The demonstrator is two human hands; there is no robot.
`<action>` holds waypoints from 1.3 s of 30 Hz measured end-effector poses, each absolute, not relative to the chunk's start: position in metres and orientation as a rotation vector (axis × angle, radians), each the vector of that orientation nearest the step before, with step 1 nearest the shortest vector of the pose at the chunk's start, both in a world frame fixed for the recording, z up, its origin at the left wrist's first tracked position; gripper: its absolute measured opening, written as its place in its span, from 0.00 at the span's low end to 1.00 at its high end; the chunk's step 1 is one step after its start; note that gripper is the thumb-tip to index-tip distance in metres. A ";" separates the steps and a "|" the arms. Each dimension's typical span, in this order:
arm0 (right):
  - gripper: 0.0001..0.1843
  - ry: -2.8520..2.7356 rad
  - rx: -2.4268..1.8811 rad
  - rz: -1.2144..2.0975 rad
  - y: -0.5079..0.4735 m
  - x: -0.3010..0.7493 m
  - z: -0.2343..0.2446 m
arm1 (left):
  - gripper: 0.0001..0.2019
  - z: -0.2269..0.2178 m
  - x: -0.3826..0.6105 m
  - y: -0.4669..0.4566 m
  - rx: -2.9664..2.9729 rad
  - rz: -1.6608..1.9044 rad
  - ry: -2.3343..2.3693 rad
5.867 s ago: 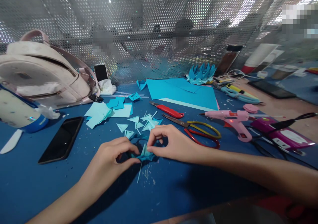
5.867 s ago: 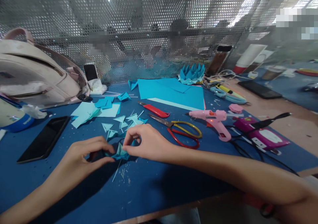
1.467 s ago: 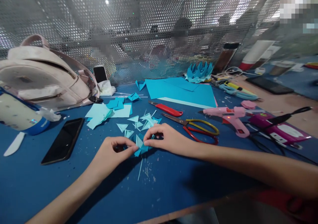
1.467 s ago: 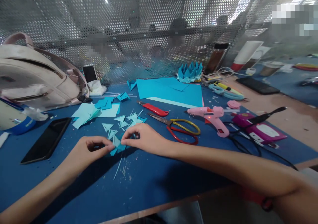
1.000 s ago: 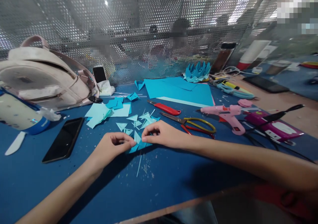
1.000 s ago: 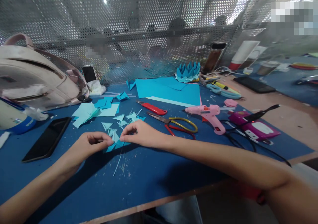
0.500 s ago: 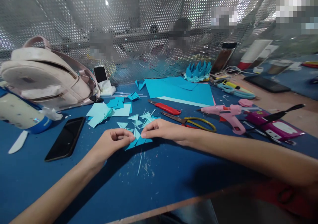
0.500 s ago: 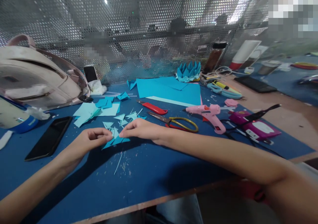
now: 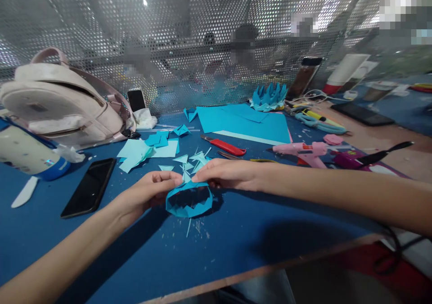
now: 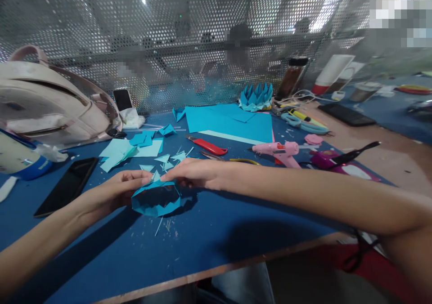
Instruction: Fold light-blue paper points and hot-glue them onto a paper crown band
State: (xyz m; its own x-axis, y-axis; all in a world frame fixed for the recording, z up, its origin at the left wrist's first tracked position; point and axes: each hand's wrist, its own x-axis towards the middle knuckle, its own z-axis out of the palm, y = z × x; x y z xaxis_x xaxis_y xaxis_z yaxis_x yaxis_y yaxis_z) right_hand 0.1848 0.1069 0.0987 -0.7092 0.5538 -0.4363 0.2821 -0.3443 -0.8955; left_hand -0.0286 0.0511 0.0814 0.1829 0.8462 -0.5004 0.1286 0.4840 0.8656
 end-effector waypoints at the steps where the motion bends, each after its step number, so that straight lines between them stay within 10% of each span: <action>1: 0.15 -1.672 -1.101 2.174 0.107 0.185 0.098 | 0.18 0.081 -0.029 0.051 0.972 0.635 1.309; 17: 0.12 -1.878 -1.047 1.902 0.107 0.186 0.095 | 0.16 0.085 -0.028 0.050 1.263 0.702 1.351; 32: 0.06 -2.451 -0.192 -0.307 0.084 0.225 0.082 | 0.11 0.082 -0.016 -0.005 2.956 1.027 1.444; 39: 0.03 -2.157 -0.002 -0.536 0.076 0.226 0.072 | 0.15 0.075 -0.013 -0.022 3.353 1.059 1.325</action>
State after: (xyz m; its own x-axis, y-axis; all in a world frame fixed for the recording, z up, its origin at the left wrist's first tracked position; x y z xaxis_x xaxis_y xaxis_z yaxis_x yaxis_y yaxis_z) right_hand 0.2259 0.0764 0.0722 -0.6068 -0.1906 0.7716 0.1930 0.9064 0.3757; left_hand -0.0132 -0.0218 0.0754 0.6300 0.4086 0.6604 0.7343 -0.5901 -0.3355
